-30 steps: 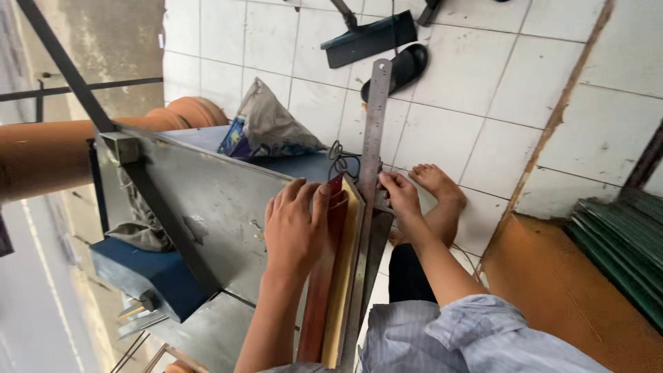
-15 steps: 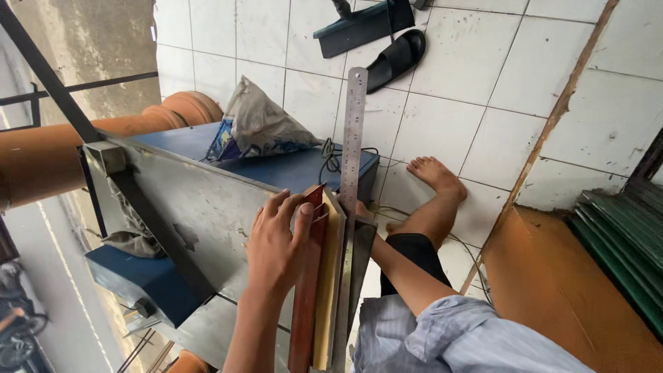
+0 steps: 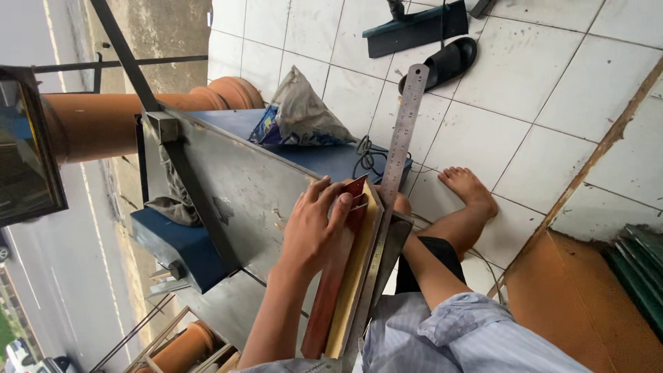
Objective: The person picks up frame molding, uses a miter saw to cut pieces at forty-five degree angles, and then assembles the frame pieces on the floor using small metal fasteners.
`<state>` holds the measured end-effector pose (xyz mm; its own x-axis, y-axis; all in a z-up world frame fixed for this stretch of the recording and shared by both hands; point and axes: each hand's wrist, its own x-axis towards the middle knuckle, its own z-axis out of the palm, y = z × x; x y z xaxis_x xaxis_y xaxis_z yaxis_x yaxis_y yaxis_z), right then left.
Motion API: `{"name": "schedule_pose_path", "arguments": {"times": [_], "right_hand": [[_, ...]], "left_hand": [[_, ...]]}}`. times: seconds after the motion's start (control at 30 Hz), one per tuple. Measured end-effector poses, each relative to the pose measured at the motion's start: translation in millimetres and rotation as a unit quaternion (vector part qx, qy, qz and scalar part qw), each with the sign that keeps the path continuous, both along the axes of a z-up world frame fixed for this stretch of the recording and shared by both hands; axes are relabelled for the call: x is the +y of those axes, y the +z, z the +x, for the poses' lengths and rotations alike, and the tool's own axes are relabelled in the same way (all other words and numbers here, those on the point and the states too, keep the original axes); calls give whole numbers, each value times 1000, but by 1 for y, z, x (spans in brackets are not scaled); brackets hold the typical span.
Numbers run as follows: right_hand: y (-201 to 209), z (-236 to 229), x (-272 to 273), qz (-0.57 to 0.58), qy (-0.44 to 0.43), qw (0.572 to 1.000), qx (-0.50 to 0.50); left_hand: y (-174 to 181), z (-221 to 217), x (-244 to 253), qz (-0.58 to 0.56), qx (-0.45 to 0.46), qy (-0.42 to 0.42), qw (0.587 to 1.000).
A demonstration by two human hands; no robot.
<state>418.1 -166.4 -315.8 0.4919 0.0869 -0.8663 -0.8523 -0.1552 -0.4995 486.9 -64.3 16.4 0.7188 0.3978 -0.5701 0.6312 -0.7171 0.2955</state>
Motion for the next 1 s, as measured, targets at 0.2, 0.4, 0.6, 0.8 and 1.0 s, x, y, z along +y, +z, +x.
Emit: {"name": "schedule_pose_path", "arguments": {"times": [0.2, 0.4, 0.6, 0.8, 1.0], "right_hand": [[-12, 4, -9, -72, -12, 997, -11], [-32, 14, -32, -148, -13, 988, -49], [42, 110, -136, -280, -246, 913, -167], [311, 108, -27, 22, -3, 863, -504], [496, -85, 113, 556, 389, 522, -517]], "left_hand": [[-10, -7, 7, -7, -16, -22, 1000], [4, -18, 14, -56, 9, 9, 998], [35, -69, 19, 12, -282, 112, 953], [126, -150, 16, -114, -396, 610, 677], [190, -230, 53, -354, -505, 636, 464]]}}
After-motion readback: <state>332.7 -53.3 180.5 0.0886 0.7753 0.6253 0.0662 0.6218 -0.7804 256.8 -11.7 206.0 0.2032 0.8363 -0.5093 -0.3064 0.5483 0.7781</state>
